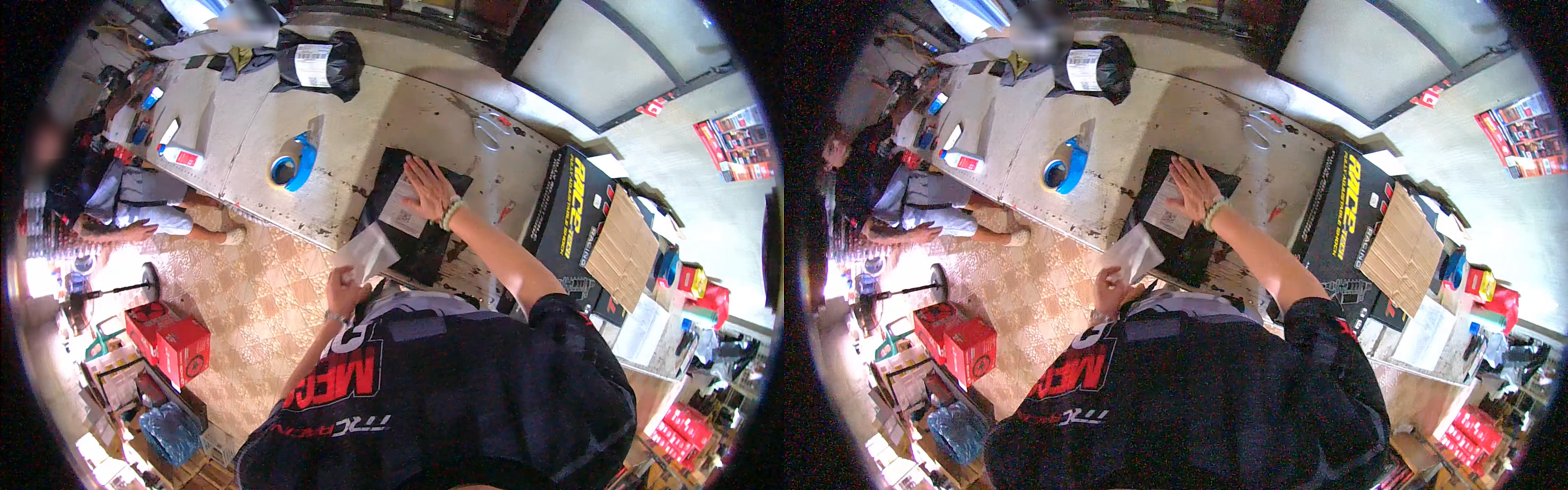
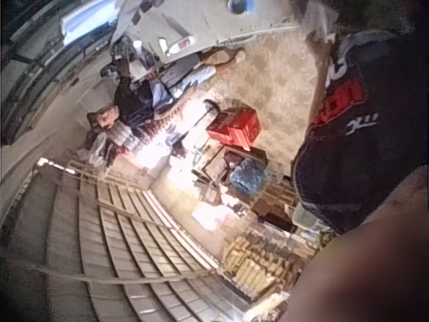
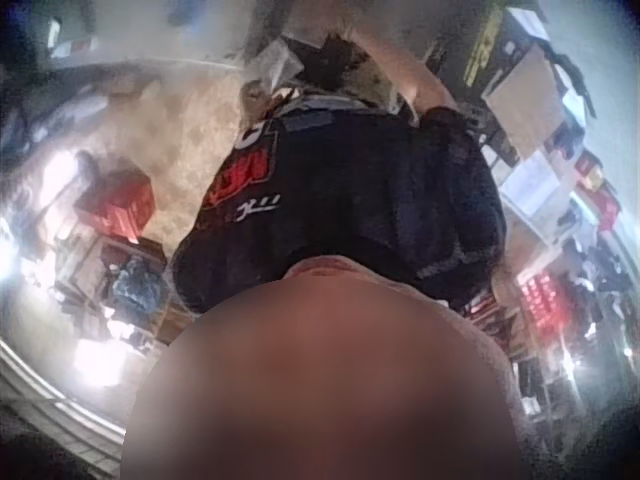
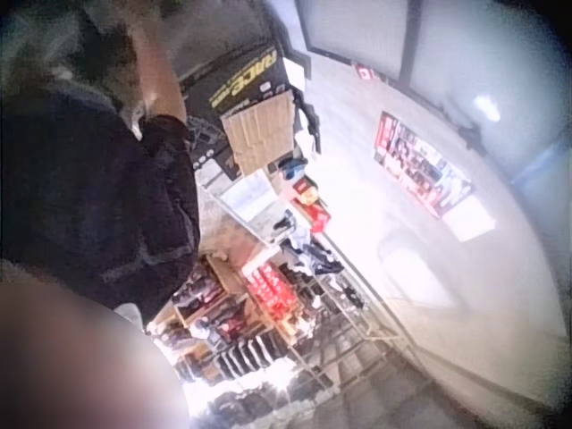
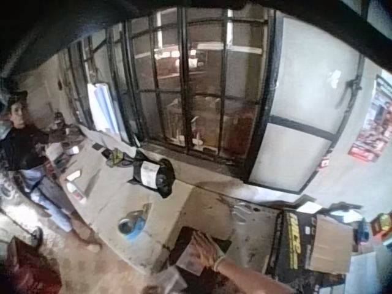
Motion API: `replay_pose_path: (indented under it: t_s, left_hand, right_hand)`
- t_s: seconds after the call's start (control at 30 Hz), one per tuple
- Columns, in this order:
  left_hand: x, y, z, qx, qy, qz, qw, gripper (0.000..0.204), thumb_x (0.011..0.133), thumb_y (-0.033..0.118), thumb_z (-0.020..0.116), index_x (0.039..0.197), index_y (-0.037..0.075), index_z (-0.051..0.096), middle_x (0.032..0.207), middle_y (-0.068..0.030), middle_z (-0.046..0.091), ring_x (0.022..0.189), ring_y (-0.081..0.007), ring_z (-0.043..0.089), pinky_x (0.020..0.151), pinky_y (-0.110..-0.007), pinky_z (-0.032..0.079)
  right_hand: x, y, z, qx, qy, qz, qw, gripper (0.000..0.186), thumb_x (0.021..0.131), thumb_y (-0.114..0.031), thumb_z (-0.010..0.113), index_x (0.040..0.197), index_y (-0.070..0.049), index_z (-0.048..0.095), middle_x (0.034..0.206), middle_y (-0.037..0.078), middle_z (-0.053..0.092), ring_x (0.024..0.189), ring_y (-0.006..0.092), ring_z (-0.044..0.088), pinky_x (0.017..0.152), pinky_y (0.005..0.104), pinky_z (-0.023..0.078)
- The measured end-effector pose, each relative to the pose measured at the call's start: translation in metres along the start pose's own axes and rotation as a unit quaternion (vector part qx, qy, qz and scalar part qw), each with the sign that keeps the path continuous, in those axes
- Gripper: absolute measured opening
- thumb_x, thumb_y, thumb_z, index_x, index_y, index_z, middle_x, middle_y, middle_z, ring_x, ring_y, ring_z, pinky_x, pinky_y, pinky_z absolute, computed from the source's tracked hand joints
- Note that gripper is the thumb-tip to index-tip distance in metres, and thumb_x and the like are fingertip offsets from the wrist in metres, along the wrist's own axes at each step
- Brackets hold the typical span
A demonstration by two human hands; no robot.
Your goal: The person places a black box on a workbench, wraps it in bubble wrap, and secures it with tape. They use scissors to cut the bubble wrap and a tape dispenser to seal the package. The wrapped box is then placed into a wire basket.
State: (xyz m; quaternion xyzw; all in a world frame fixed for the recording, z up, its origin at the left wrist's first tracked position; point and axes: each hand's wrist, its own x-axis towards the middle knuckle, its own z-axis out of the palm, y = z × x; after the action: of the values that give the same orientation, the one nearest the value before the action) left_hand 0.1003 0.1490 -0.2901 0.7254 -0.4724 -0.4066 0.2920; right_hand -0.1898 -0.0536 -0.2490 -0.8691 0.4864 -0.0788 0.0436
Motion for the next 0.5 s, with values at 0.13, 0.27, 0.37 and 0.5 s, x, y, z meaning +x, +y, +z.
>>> replay_pose_path:
  t_s: [0.13,0.27,0.37,0.5]
  left_hand:
    - [-0.021,-0.067,-0.042,-0.192,0.149,-0.087,0.966,0.018,0.090,0.011,0.057,0.107,0.008,0.061,0.101,-0.0049,0.064,0.076,-0.0139,0.060,0.060,-0.028,0.050]
    - [-0.005,-0.075,-0.071,-0.353,0.233,-0.083,0.903,0.023,0.091,0.018,0.061,0.113,0.012,0.058,0.098,-0.0025,0.064,0.076,-0.0115,0.060,0.059,-0.026,0.051]
    - [0.020,-0.035,-0.044,-0.414,0.211,-0.074,0.883,0.027,0.096,0.026,0.053,0.122,0.019,0.048,0.085,-0.0011,0.059,0.071,-0.0127,0.058,0.058,-0.027,0.051]
    - [0.064,0.046,0.036,-0.517,0.036,-0.027,0.855,0.055,0.083,0.005,0.060,0.134,0.007,0.039,0.111,-0.0070,0.059,0.098,-0.0181,0.059,0.082,-0.033,0.049]
  right_hand:
    - [-0.047,-0.066,-0.008,0.153,-0.080,-0.163,0.971,0.091,0.083,-0.053,0.057,0.145,0.004,0.024,0.154,0.020,0.020,0.142,0.0317,0.022,0.116,0.0471,0.018]
    - [-0.063,-0.074,-0.009,0.249,-0.031,-0.178,0.951,0.087,0.081,-0.050,0.062,0.141,0.005,0.031,0.148,0.023,0.030,0.138,0.0379,0.027,0.115,0.0457,0.021]
    - [-0.044,-0.033,0.002,0.192,0.028,-0.125,0.973,0.081,0.084,-0.046,0.060,0.142,0.003,0.032,0.147,0.025,0.030,0.135,0.0438,0.030,0.114,0.0485,0.021]
    - [-0.016,0.033,0.021,0.048,-0.015,0.117,0.992,0.071,0.091,-0.048,0.049,0.143,-0.001,0.035,0.151,0.019,0.030,0.140,0.0352,0.027,0.114,0.0508,0.018]
